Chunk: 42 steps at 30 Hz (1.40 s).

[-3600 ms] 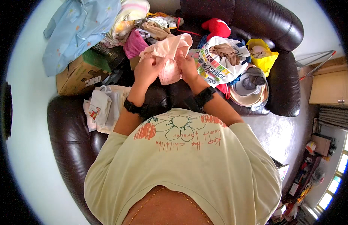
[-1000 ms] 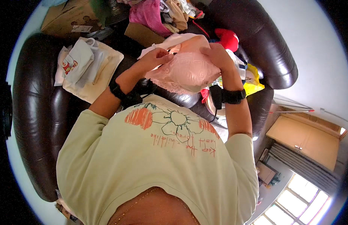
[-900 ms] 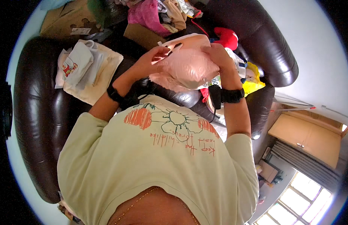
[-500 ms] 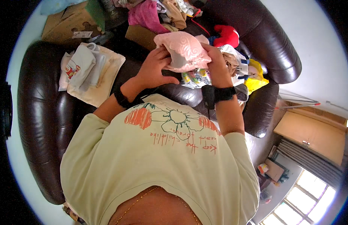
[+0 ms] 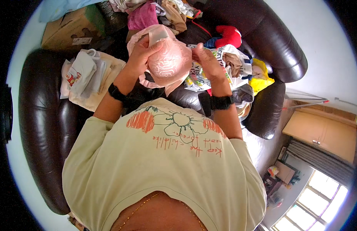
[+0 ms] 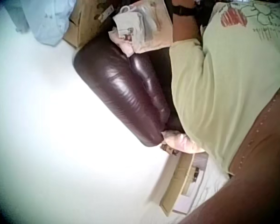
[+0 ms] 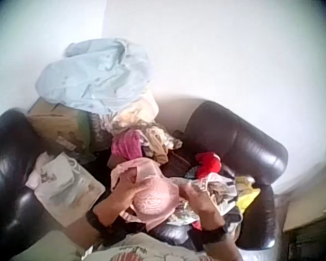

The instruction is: The person sorts various items of clothing and household textiles by picking them up from a pile on a couch, unfolding or smoothing them by hand, and placing them into different bags and boxes.

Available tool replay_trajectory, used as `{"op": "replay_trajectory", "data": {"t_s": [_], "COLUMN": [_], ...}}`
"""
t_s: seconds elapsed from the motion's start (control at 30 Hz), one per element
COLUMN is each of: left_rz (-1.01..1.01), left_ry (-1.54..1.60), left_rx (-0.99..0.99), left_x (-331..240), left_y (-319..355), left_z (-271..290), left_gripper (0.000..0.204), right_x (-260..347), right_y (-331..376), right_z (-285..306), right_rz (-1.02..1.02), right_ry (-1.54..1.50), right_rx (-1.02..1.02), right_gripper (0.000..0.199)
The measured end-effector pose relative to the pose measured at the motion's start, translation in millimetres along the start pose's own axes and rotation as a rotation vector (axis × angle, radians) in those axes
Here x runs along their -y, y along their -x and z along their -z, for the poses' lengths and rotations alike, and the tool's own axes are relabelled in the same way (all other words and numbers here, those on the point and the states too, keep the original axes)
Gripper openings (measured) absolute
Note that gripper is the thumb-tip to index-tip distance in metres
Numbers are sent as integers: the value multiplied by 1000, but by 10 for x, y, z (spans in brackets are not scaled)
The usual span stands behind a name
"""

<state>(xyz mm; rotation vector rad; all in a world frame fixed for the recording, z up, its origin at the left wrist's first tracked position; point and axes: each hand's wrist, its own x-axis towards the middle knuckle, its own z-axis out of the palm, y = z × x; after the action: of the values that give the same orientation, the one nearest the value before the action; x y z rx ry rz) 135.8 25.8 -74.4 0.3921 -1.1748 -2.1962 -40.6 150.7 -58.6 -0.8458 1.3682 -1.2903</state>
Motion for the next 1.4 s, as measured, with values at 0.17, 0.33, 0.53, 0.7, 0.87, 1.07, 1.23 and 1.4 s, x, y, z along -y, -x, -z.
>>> {"op": "replay_trajectory", "data": {"t_s": [0.17, 0.33, 0.53, 0.7, 0.87, 1.07, 1.23, 1.4], "left_rz": [34, 49, 45, 82, 58, 58, -556, -752], "left_ry": [140, 86, -23, -359, -518, -554, -926, -1334], "left_rx": [62, 100, 117, 211, 226, 198, 29, 171], "left_x": [-90, -130, -245, -304, -269, -183, -534, -491], "left_y": [-32, 2, 26, 17, 33, 58, 88, 65], "left_z": [91, 148, 259, 504, 550, 740, 282, -307], "left_gripper": [32, 37, 48, 59, 58, 52, 63, 77], "right_x": [-57, -57, 71, 214, 319, 486, 532, 573], "right_y": [-77, -188, -227, -267, -264, -201, -214, -299], "right_z": [-127, -201, -250, -189, -51, 113, 132, -26], "right_rz": [-119, -60, 131, 223, 260, 222, 179, 90], "right_ry": [-530, -612, -321, -421, -356, -427, -350, -301], "right_rx": [103, 80, -24, -55, -41, -38, 23, 94], "right_gripper": [51, 41, 37, 35, 41, 41, 39, 37]}}
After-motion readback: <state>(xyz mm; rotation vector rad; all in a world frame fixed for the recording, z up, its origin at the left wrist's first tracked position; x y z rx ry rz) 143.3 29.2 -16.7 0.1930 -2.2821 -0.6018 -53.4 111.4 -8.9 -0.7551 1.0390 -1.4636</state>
